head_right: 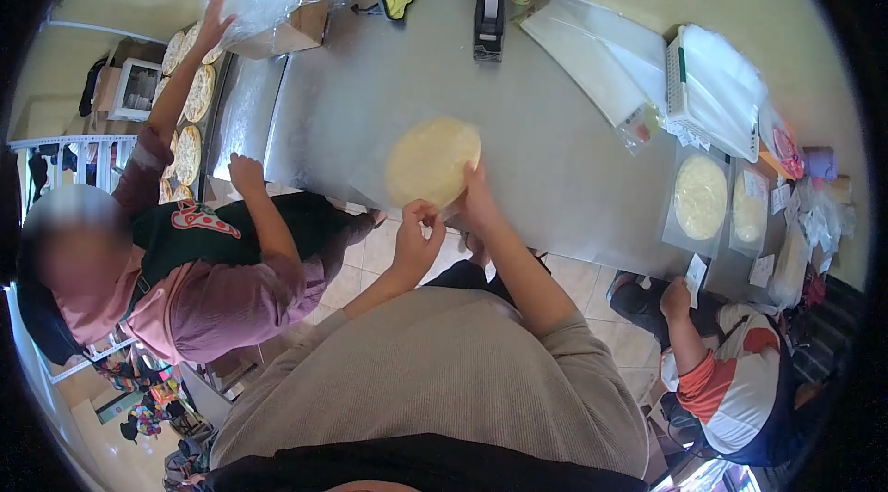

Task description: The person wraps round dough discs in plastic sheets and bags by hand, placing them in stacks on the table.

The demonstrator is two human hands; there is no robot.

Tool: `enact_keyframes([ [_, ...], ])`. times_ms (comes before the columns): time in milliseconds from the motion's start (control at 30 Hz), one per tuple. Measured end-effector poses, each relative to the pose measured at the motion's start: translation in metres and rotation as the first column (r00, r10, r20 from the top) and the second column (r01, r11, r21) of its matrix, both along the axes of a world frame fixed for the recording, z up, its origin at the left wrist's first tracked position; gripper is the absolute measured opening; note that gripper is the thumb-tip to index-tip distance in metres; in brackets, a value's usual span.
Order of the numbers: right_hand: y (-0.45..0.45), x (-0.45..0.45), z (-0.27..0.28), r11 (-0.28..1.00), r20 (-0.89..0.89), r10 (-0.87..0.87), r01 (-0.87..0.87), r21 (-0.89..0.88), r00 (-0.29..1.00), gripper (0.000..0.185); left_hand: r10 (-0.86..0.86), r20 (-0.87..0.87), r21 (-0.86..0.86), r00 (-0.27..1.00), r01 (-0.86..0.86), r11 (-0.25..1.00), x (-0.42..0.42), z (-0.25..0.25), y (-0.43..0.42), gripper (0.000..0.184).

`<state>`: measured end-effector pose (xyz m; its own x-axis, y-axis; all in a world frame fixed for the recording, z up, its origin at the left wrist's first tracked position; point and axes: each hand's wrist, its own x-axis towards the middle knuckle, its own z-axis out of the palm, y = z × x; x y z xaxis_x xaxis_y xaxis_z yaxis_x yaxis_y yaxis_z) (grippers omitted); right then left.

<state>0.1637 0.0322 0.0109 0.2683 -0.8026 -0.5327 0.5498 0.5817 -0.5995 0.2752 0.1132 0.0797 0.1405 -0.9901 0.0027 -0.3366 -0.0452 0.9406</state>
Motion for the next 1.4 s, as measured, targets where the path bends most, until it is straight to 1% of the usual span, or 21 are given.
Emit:
enact_keyframes([
  [67, 0.008, -0.004, 0.009, 0.953, -0.337, 0.229, -0.280, -0.111, 0.913, 0.050, -0.041, 0.084, -0.032, 0.996, 0.044, 0.999, 0.007, -0.009, 0.006, 0.026],
  [100, 0.010, -0.007, 0.000, 0.860, -0.511, 0.318, -0.470, -0.199, 0.799, 0.052, -0.061, 0.125, -0.047, 0.990, 0.067, 0.997, 0.010, -0.013, 0.011, 0.024],
  [167, 0.011, -0.013, -0.008, 0.552, -0.816, 0.338, -0.801, -0.232, 0.469, 0.054, -0.151, 0.230, -0.013, 0.961, 0.158, 0.987, 0.017, -0.015, 0.017, 0.023],
  [200, 0.014, -0.014, -0.011, 0.443, -0.926, 0.276, -0.889, -0.116, 0.259, 0.055, -0.194, 0.281, 0.007, 0.940, 0.200, 0.980, 0.019, -0.016, 0.021, 0.023],
  [233, 0.015, -0.009, 0.015, 0.340, -0.982, 0.183, -0.940, 0.026, 0.039, 0.056, -0.204, 0.300, 0.011, 0.932, 0.210, 0.978, 0.018, -0.017, 0.024, 0.023],
  [267, 0.017, -0.002, 0.031, 0.252, -0.982, 0.067, -0.949, 0.187, -0.175, 0.058, -0.216, 0.318, 0.019, 0.923, 0.221, 0.975, 0.018, -0.018, 0.029, 0.023],
  [367, 0.012, 0.013, 0.035, 0.241, -0.966, 0.046, -0.936, 0.258, -0.254, 0.062, -0.239, 0.310, 0.095, 0.920, 0.220, 0.971, 0.025, -0.019, 0.036, 0.024],
  [467, 0.013, 0.002, 0.026, 0.230, -0.979, -0.036, -0.955, 0.186, -0.200, 0.059, -0.185, 0.190, 0.215, 0.964, 0.143, 0.966, 0.031, -0.022, 0.050, 0.028],
  [567, -0.028, -0.032, 0.040, -0.091, -0.810, 0.361, -0.882, 0.463, -0.463, 0.052, -0.052, 0.059, 0.334, 0.997, 0.029, 0.942, 0.037, -0.049, 0.069, 0.038],
  [600, -0.031, -0.052, 0.040, 0.130, -0.896, 0.285, -0.913, 0.388, -0.340, 0.049, 0.003, 0.019, 0.373, 1.000, -0.010, 0.928, 0.037, -0.062, 0.073, 0.042],
  [633, -0.033, -0.066, 0.039, 0.336, -0.957, 0.178, -0.900, 0.276, -0.228, 0.046, 0.057, -0.096, 0.514, 0.994, 0.000, 0.858, 0.039, -0.071, 0.073, 0.046],
  [700, -0.042, -0.071, 0.031, 0.565, -1.000, 0.013, -0.825, 0.027, -0.024, 0.038, 0.201, -0.292, 0.744, 0.935, 0.090, 0.662, 0.039, -0.082, 0.070, 0.053],
  [733, -0.050, -0.074, 0.022, 0.652, -0.994, -0.094, -0.751, -0.107, 0.060, 0.033, 0.190, -0.287, 0.793, 0.939, 0.121, 0.597, 0.032, -0.066, 0.062, 0.066],
  [833, -0.073, -0.063, -0.031, 0.631, -0.992, 0.015, -0.771, -0.087, 0.125, 0.027, 0.287, -0.549, 0.754, 0.785, 0.316, 0.576, 0.023, -0.081, 0.049, 0.065],
  [900, -0.078, -0.056, -0.006, 0.494, -0.957, 0.260, -0.834, 0.245, -0.127, 0.028, 0.326, -0.563, 0.709, 0.759, 0.241, 0.663, 0.015, -0.083, 0.046, 0.049],
  [967, -0.073, -0.061, -0.009, 0.526, -0.991, 0.099, -0.840, 0.131, -0.092, 0.028, 0.322, -0.536, 0.667, 0.780, 0.158, 0.728, 0.018, -0.103, 0.048, 0.038],
  [1067, -0.068, -0.088, 0.019, 0.572, -0.984, 0.163, -0.806, 0.154, -0.072, 0.026, 0.383, -0.613, 0.622, 0.691, 0.124, 0.773, 0.021, -0.065, 0.038, 0.033],
  [1167, -0.050, -0.131, 0.062, 0.679, -0.996, 0.071, -0.734, 0.007, 0.057, 0.029, 0.144, -0.656, 0.384, 0.741, 0.163, 0.909, 0.001, 0.018, 0.013, 0.034],
  [1233, -0.036, -0.148, 0.080, 0.477, -0.833, -0.289, -0.683, -0.552, 0.472, 0.040, 0.014, -0.595, 0.317, 0.803, 0.218, 0.923, -0.020, 0.053, -0.013, 0.034],
  [1300, -0.019, -0.155, 0.156, 0.284, -0.781, -0.232, -0.727, -0.625, 0.580, 0.053, -0.125, -0.494, 0.275, 0.861, 0.292, 0.916, -0.052, 0.093, -0.035, 0.035],
  [1400, -0.014, -0.182, 0.189, 0.173, -0.890, -0.212, -0.880, -0.442, 0.405, 0.054, -0.344, -0.342, 0.227, 0.875, 0.432, 0.873, -0.105, 0.135, -0.064, 0.035],
])
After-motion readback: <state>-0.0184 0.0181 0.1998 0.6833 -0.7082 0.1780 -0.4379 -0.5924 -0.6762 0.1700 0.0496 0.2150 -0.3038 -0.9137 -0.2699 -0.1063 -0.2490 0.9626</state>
